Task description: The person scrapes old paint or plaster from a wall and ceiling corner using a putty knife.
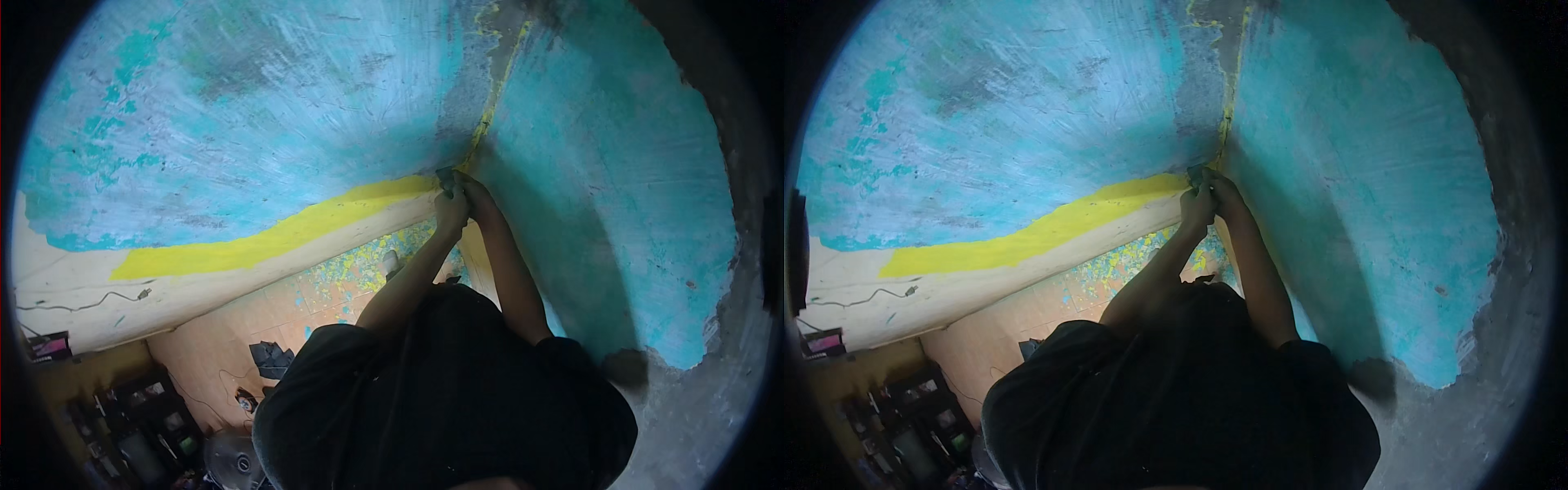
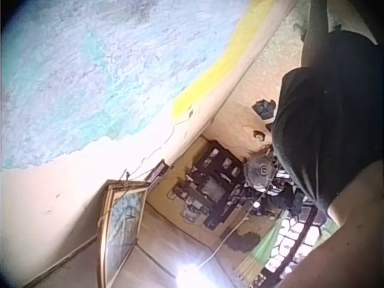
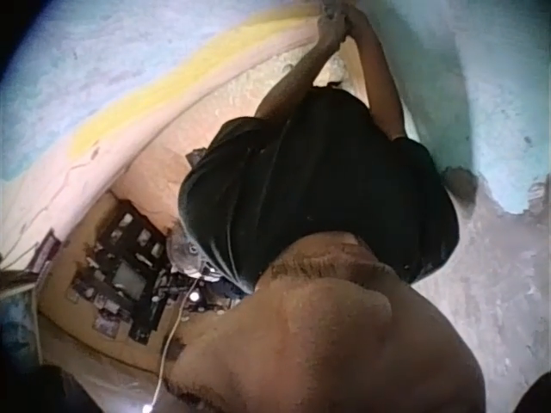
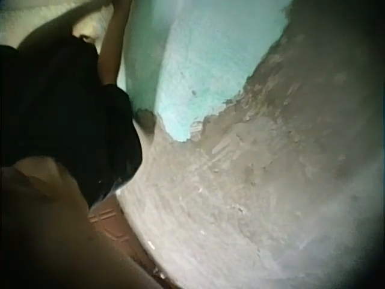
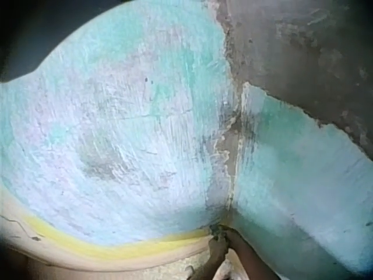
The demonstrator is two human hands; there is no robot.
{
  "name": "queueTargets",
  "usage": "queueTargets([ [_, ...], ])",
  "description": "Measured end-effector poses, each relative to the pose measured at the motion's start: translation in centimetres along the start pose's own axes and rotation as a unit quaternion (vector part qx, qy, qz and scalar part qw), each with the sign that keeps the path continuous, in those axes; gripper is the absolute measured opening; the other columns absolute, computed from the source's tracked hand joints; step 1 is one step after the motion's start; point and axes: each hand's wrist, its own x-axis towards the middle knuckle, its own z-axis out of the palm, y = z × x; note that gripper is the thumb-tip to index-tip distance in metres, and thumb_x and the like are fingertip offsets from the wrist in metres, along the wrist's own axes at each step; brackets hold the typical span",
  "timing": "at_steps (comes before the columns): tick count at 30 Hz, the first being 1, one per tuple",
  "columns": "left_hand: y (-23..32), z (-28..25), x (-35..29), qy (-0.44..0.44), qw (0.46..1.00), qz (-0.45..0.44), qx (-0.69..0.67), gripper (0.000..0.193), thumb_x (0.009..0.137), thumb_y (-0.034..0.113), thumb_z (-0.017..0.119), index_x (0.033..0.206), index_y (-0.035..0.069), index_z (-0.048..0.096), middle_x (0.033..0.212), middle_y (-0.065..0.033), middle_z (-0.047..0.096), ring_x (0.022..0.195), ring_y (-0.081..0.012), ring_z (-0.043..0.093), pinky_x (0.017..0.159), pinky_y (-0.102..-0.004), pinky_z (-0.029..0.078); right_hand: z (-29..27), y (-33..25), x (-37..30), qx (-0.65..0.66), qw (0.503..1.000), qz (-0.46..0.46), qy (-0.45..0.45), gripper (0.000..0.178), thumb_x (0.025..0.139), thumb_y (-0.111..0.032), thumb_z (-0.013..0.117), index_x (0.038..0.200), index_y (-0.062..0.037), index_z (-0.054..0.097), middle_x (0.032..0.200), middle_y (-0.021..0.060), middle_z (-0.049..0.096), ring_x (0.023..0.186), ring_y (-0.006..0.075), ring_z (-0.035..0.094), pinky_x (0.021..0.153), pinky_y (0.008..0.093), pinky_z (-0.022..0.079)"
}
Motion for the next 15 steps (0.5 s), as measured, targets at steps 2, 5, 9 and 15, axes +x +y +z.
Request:
queueTargets([
  [2, 0.2, 1.2, -0.4, 0.008, 0.998, 0.045, -0.035, 0.047, 0.092, 0.040, 0.053, 0.070, -0.001, 0.058, 0.058, -0.0095, 0.055, 0.043, -0.0174, 0.050, 0.038, -0.0313, 0.037, -3.2, -2.3, 0.7, -0.006, 0.995, 0.030, -0.097, 0.023, 0.092, -0.024, 0.056, 0.102, -0.0041, 0.061, 0.086, 0.0070, 0.062, 0.073, 0.0171, 0.059, 0.065, 0.0320, 0.049],
  [5, -0.5, 1.2, 1.3, 0.042, 0.999, 0.009, -0.027, 0.049, 0.092, 0.043, 0.052, 0.074, -0.002, 0.059, 0.058, -0.0087, 0.055, 0.042, -0.0171, 0.050, 0.037, -0.0313, 0.037, -1.2, -1.6, 0.0, -0.026, 0.992, 0.052, -0.112, 0.022, 0.093, -0.024, 0.054, 0.102, -0.0047, 0.061, 0.085, 0.0062, 0.063, 0.071, 0.0171, 0.059, 0.063, 0.0320, 0.049],
  [9, 0.4, 0.1, -1.3, 0.016, 1.000, 0.015, 0.023, 0.045, 0.092, 0.037, 0.050, 0.074, -0.003, 0.060, 0.055, -0.0080, 0.053, 0.042, -0.0176, 0.051, 0.037, -0.0323, 0.038, 0.6, -1.4, -1.6, -0.049, 0.999, -0.015, 0.001, 0.021, 0.094, -0.023, 0.053, 0.103, -0.0048, 0.061, 0.085, 0.0057, 0.063, 0.071, 0.0174, 0.059, 0.063, 0.0329, 0.050],
  [15, -2.1, 0.6, -0.3, -0.020, 0.999, 0.034, -0.010, 0.041, 0.092, 0.035, 0.049, 0.077, -0.002, 0.058, 0.059, -0.0082, 0.055, 0.045, -0.0171, 0.053, 0.037, -0.0317, 0.038, -0.3, -1.1, -1.6, -0.013, 1.000, -0.010, -0.004, 0.023, 0.094, -0.019, 0.052, 0.112, -0.0051, 0.058, 0.092, 0.0064, 0.063, 0.075, 0.0170, 0.060, 0.068, 0.0320, 0.050],
])
